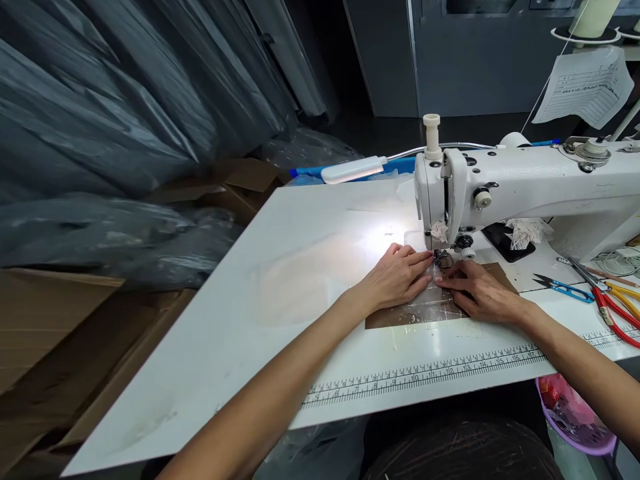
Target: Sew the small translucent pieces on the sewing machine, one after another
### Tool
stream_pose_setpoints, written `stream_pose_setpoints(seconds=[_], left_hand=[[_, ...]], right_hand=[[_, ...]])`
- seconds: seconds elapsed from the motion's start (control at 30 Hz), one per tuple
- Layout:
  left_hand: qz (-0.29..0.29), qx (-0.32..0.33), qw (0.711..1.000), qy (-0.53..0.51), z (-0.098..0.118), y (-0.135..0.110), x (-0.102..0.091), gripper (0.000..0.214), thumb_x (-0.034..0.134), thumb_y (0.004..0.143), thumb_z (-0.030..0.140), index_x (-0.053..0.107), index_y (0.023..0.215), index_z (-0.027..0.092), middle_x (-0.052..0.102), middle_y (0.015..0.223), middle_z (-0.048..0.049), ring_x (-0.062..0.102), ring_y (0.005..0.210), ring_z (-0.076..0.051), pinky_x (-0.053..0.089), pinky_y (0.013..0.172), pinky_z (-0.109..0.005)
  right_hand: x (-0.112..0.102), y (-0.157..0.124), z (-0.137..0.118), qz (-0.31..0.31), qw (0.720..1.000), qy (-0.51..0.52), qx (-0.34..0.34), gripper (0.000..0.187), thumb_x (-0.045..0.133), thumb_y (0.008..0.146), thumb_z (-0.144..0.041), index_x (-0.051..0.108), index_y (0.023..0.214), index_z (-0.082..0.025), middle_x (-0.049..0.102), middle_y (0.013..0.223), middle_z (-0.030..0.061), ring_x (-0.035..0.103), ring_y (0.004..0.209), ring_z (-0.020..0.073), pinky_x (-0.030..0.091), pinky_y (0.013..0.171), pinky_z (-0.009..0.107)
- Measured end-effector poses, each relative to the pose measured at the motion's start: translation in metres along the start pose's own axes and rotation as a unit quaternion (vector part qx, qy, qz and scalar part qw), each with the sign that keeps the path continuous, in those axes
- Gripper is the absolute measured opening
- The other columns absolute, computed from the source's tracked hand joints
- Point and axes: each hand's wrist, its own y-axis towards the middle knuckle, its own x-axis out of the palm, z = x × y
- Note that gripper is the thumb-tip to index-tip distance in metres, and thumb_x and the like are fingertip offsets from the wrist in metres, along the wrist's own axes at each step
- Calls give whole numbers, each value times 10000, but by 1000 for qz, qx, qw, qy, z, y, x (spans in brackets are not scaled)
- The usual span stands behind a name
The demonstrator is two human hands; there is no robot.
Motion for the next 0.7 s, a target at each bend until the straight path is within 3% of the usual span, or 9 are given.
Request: stream_pose_setpoints(seconds=[0.17,0.7], left_hand=[[3,-8,1000,-30,-3,-5,4,502,397,972,441,586,1343,160,568,1403,-138,526,1049,-312,364,934,-487],[16,19,1000,-4,-4,-10,9,500,377,989,460,575,1348,174,551,1425,-121,521,1060,-298,353,942,-470]], right_hand=[[-1,0,-2,-5,1000,-4,4,343,465,944,-175,686,1205,-198,557,1145,130,537,1116,254,518,1007,477],[-3,-1,-4,-19,1000,-15,-8,353,478,938,-159,671,1232,-199,557,1151,129,530,1097,261,506,1006,484]])
